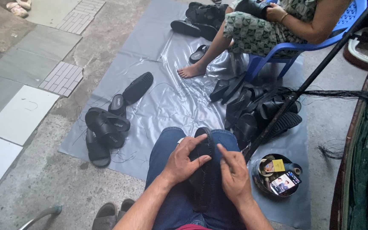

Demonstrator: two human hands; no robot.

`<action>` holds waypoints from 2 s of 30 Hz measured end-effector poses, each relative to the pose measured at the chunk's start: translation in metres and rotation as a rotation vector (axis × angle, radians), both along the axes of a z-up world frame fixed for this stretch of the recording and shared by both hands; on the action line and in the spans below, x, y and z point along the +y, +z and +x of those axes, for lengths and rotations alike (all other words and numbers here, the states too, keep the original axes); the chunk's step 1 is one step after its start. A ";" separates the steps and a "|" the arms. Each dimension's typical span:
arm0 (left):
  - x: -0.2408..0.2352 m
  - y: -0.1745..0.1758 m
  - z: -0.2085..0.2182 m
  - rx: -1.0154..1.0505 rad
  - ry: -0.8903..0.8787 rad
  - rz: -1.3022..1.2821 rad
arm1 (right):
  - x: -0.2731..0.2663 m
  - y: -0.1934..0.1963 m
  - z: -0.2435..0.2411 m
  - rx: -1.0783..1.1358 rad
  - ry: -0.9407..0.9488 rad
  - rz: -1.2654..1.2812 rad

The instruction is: The person sits on the floor and sews a black sandal using a needle and thread. They hold the sandal on their lap, repeatedly pushing the needle through the sole and pulling the thread to stitch it. Another person is visible in the background, also working on footwear.

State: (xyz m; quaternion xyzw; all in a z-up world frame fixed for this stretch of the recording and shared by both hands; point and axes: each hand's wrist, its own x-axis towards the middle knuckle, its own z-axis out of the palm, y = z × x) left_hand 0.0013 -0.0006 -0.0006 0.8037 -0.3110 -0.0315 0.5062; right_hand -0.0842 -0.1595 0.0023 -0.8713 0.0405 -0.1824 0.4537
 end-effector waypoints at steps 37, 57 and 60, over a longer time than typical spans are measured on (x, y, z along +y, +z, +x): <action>-0.002 -0.001 0.001 0.079 0.043 -0.073 | -0.183 0.015 -0.040 -0.435 -0.964 0.514; 0.058 0.043 0.026 0.791 0.632 -0.291 | -0.022 0.023 0.012 0.095 0.058 0.007; 0.098 0.021 0.029 0.750 1.120 -0.572 | -0.018 0.026 0.013 0.264 0.025 -0.071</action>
